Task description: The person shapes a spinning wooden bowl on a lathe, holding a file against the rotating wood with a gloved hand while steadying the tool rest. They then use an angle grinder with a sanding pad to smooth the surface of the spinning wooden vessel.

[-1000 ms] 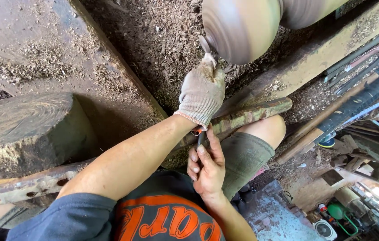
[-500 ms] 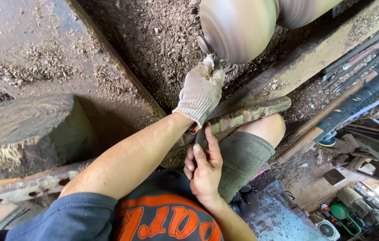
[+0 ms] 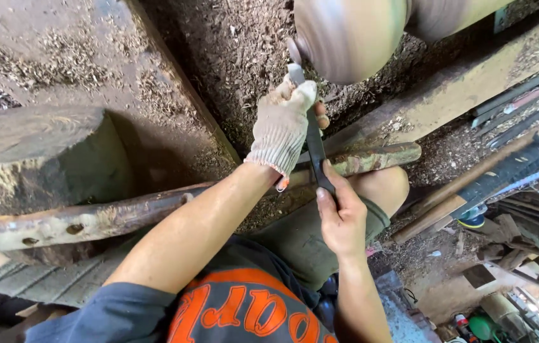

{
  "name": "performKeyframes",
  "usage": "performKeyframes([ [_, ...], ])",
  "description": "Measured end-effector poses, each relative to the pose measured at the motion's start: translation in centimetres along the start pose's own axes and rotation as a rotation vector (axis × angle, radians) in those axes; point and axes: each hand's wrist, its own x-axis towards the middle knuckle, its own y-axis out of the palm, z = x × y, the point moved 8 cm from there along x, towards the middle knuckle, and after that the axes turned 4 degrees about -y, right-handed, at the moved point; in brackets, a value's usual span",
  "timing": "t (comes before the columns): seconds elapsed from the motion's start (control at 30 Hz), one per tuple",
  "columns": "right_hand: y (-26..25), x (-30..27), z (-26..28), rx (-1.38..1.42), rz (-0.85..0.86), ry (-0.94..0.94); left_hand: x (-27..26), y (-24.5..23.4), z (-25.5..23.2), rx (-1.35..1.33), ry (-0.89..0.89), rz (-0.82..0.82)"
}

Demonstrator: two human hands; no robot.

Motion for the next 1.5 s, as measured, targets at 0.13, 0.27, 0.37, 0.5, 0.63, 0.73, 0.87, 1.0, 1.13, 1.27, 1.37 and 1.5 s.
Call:
performKeyframes([
  [0.13,0.5,0.0,1.8,-0.144,-0.008,-0.169,-0.5,-0.1,-0.5,0.087,-0.054,-0.070],
  [0.27,0.8,-0.2,4.0,-0.339,-0.027,-0.289,-0.4,0.3,-0.4,0.062,-0.052,-0.040],
  [0.37,1.0,-0.3,4.7,-0.385,-0.039,-0.280,-0.2,0.4,-0.2,0.031,-0.045,-0.032],
  [0.5,1.0,-0.6,5.4,-0.458,-0.065,-0.267,-0.5,0.8,-0.2,0.008,-0.071,-0.013],
  [0.63,2.0,-1.4,5.4,-0.471,-0.076,-0.257,-1.1,0.5,-0.5,0.045,-0.088,-0.038],
  [0.73,3.5,-2.3,5.1,-0.423,-0.071,-0.320,-0.7,-0.1,-0.9,0.203,0.011,-0.090],
  [0.87,5.3,-3.0,2.0,0.014,-0.061,-0.059,-0.6,-0.6,-1.1,0.191,0.049,-0.128],
  [1.0,7.4,-3.5,0.9,0.374,-0.032,0.107,-1.0,-1.1,-2.9,0.565,0.297,-0.220],
  [1.13,8.1,-3.9,0.9,0.440,-0.033,0.114,-1.3,-1.2,-3.7,0.838,0.462,-0.264],
  [1.27,9.1,-3.9,0.9,0.552,-0.057,0.229,-1.7,-1.1,-5.1,0.886,0.406,-0.309],
  [1.37,9.6,-4.0,0.8,0.639,-0.049,0.284,-1.6,-1.0,-5.0,0.864,0.291,-0.273],
  [1.5,9.9,-4.3,0.5,0.762,-0.023,0.355,-1.7,-0.8,-5.0,1.004,0.428,-0.280],
])
